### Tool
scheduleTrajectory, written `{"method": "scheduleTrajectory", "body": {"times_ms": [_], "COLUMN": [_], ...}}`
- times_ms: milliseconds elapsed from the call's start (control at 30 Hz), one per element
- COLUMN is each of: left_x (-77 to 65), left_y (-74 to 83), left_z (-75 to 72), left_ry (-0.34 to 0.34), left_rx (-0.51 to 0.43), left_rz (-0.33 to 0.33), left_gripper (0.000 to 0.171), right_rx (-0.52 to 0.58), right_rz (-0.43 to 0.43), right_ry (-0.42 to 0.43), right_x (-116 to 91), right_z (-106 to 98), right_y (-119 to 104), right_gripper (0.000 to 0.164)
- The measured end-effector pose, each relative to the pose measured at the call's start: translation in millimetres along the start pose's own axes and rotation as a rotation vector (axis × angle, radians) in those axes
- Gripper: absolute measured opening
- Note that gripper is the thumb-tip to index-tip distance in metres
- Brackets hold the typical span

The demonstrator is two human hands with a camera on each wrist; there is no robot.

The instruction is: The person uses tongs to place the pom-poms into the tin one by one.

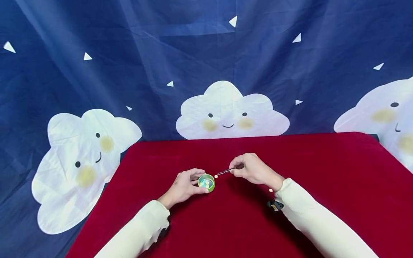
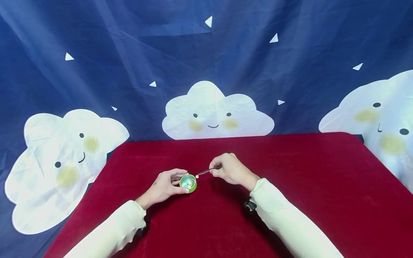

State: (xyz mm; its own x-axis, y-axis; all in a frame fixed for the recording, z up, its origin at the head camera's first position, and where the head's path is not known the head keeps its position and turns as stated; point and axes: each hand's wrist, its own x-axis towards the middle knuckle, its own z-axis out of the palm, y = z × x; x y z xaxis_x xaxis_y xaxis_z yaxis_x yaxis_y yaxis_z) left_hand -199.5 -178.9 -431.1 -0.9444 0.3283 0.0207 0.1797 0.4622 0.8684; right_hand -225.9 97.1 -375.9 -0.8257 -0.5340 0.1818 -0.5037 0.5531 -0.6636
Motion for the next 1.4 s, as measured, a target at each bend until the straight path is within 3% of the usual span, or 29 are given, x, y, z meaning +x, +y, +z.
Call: {"method": "scheduleTrajectory", "body": {"times_ms": [567,600,933,1400], "left_x": [4.2,2.3,5.5,1.0], "left_y": [1.3,7.2,1.2,-0.6], "left_z": [4.0,3.6,2.1,0.5], "left_ry": [-0.004,-0.004,-0.007,0.006], "left_rx": [-0.042,-0.039,-0.002,-0.019], "left_rz": [0.037,0.036,0.02,0.004], "left_gripper": [0.062,0.061,0.062,0.06], "right_rx": [-0.022,-0.019,-0.022,-0.028], "right_rz": [0.049,0.053,0.045,0.029], "right_ry": [-0.066,-0.067,-0.044,0.035], "right_x": [2.8,2.1,-5.1,-35.5], "right_z": [15.4,14.8,2.8,-26.8], "right_y": [-1.8,-1.4,1.8,18.6], "right_gripper": [0.006,0.006,0.007,0.008]}}
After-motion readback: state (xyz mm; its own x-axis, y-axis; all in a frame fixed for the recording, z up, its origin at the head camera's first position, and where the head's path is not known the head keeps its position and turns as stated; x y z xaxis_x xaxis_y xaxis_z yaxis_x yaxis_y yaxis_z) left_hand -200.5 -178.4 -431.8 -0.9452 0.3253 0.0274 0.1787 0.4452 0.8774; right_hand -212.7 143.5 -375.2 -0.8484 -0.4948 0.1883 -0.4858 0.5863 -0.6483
